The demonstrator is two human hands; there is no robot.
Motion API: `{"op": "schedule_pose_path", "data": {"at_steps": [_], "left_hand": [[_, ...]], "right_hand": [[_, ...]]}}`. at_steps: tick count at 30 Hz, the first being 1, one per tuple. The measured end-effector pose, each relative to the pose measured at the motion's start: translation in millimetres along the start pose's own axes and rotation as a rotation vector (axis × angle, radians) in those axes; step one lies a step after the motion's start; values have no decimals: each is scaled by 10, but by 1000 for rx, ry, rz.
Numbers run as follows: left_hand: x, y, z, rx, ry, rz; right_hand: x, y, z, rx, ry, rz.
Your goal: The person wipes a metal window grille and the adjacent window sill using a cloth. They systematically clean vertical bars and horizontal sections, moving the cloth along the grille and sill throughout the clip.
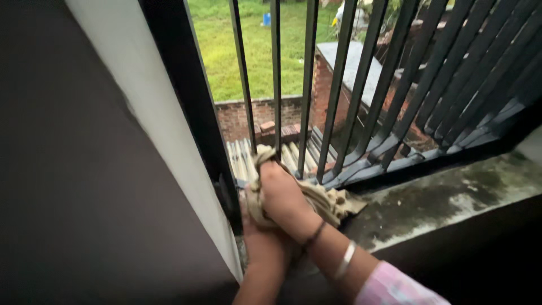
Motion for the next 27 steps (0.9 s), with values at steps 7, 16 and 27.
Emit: {"op": "schedule_pose_path", "data": {"at_steps": [7,16,27], "left_hand": [[-157,309,159,257,245,80],[-338,691,331,631,425,-358],[-170,607,252,512,332,-331]], "right_hand": [[-461,967,835,-452,349,-405],[-1374,587,1195,-554,572,-201],[-2195,202,1050,-666,637,-398]]}}
Point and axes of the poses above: each hand's wrist, its own x-axis away from the middle knuckle, its own y-axis out of the back of the hand, z = x × y, the point moved 4 cm from there along -x, towards the middle knuckle, and after that the axes turned 10 degrees about -x, right-handed, at the moved point
